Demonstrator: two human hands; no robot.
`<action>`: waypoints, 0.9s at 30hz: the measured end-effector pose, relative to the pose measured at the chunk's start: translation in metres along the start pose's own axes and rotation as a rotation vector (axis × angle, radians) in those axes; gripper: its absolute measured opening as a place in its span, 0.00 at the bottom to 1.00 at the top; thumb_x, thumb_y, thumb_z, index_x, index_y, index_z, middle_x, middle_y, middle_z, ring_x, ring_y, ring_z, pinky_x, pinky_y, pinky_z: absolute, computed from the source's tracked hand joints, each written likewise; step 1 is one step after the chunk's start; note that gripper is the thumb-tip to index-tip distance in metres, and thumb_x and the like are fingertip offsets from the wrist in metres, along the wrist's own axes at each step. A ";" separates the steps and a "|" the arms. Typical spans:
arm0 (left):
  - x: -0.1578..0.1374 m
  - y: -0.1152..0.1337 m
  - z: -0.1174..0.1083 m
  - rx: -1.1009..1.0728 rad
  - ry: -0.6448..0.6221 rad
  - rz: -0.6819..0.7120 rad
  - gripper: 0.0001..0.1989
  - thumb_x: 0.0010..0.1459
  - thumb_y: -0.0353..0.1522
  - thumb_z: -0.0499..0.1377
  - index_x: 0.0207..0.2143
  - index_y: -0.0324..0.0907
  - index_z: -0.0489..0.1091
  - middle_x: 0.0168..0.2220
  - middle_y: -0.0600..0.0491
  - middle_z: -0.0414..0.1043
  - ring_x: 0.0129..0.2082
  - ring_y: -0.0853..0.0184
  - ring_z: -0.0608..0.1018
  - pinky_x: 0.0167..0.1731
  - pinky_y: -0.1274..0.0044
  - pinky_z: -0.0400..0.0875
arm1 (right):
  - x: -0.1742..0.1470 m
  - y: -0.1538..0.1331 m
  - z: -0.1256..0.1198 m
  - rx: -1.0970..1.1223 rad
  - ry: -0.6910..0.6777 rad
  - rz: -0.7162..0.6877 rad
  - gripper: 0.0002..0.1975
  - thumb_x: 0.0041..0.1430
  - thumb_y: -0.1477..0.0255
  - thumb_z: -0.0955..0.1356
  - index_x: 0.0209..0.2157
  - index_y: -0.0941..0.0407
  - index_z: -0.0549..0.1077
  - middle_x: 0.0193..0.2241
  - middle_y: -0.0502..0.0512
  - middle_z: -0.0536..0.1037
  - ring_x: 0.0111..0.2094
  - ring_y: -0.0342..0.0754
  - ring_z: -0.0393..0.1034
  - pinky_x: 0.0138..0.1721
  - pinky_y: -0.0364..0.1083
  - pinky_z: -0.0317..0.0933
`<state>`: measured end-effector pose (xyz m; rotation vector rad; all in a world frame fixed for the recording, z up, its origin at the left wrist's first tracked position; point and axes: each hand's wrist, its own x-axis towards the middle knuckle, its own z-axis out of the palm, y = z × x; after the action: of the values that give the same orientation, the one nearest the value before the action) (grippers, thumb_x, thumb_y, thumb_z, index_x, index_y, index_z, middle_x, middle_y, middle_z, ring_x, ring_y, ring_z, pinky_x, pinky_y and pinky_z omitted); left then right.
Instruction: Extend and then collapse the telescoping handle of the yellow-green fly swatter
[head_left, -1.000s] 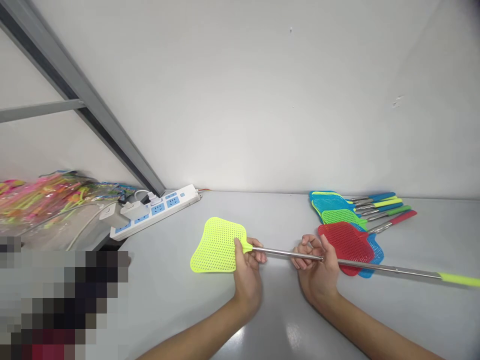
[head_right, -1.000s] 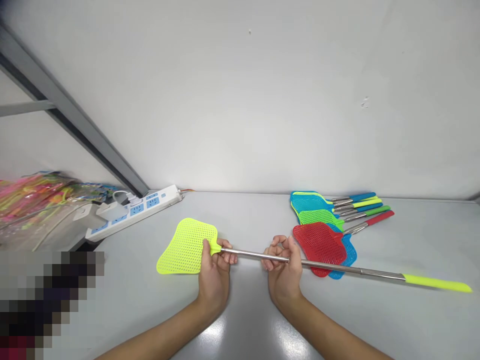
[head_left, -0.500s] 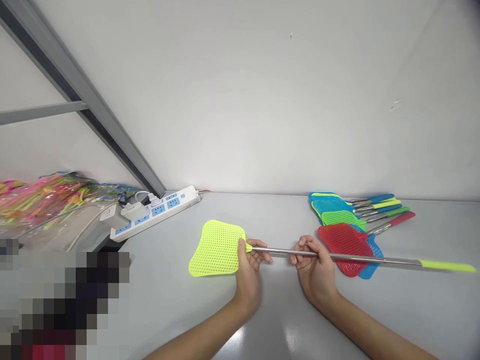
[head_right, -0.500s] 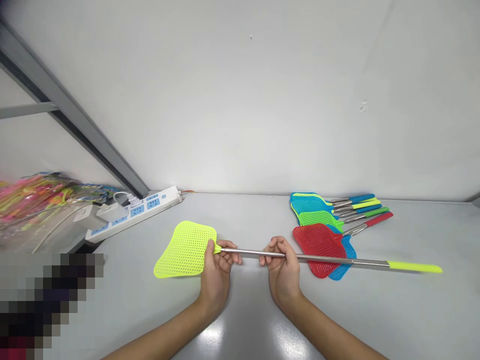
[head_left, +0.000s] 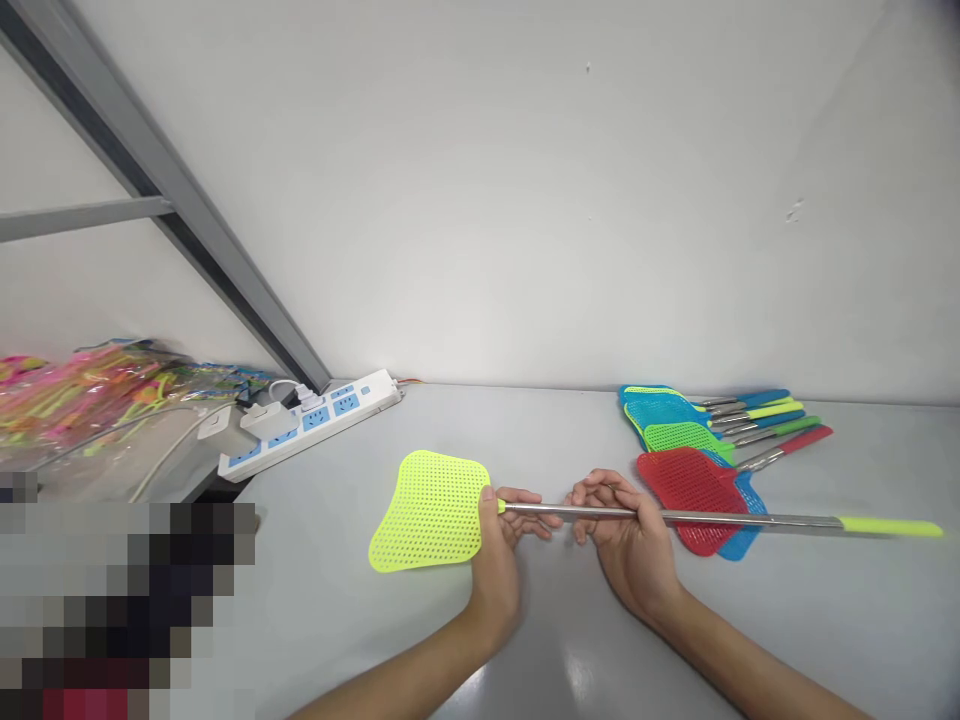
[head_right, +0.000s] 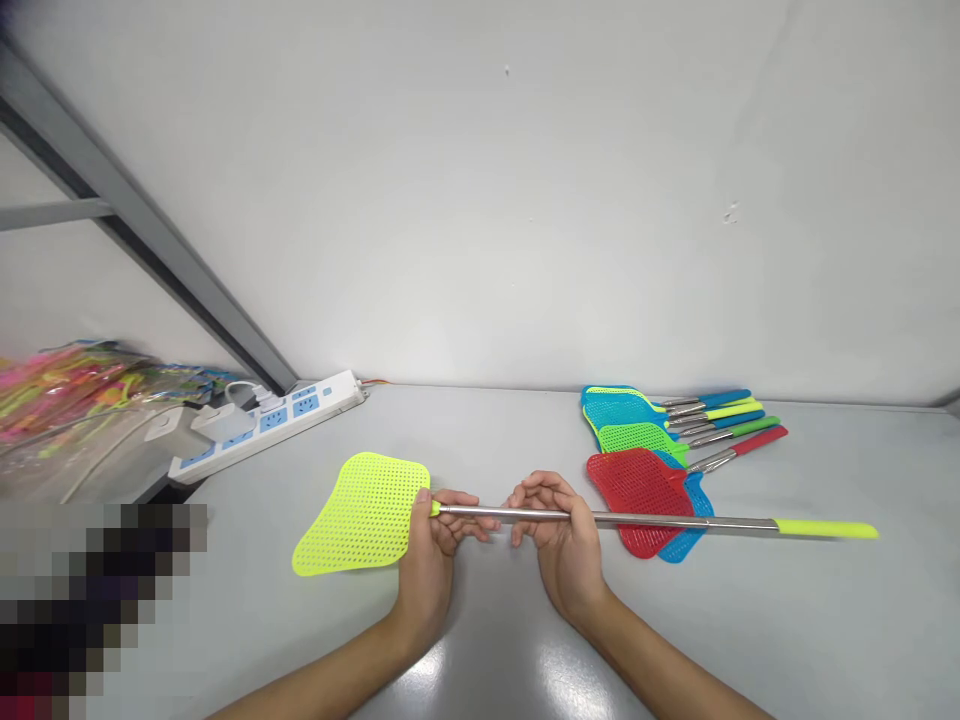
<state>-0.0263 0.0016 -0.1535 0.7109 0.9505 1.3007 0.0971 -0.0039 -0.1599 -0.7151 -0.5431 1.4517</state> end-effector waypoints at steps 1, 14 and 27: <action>0.000 0.000 0.000 -0.005 0.004 0.000 0.21 0.54 0.43 0.44 0.25 0.37 0.67 0.19 0.50 0.71 0.24 0.65 0.74 0.28 0.74 0.65 | 0.000 -0.001 0.001 -0.009 -0.006 0.007 0.11 0.50 0.69 0.57 0.30 0.57 0.68 0.24 0.56 0.70 0.27 0.49 0.64 0.22 0.45 0.56; -0.004 -0.001 -0.001 -0.009 -0.025 -0.018 0.22 0.55 0.44 0.42 0.27 0.37 0.67 0.21 0.48 0.73 0.24 0.64 0.74 0.28 0.73 0.66 | 0.001 0.000 -0.002 0.007 -0.076 0.040 0.13 0.52 0.70 0.55 0.33 0.56 0.68 0.29 0.58 0.73 0.30 0.51 0.66 0.25 0.46 0.58; 0.005 -0.004 0.001 -0.030 0.069 -0.019 0.20 0.54 0.44 0.45 0.27 0.36 0.65 0.19 0.49 0.71 0.23 0.64 0.74 0.27 0.74 0.65 | 0.008 0.003 -0.001 0.033 0.075 0.004 0.13 0.53 0.68 0.58 0.28 0.58 0.70 0.23 0.54 0.69 0.26 0.46 0.62 0.24 0.44 0.57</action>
<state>-0.0234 0.0057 -0.1576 0.6355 0.9892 1.3271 0.0965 0.0038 -0.1633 -0.7413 -0.4593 1.4283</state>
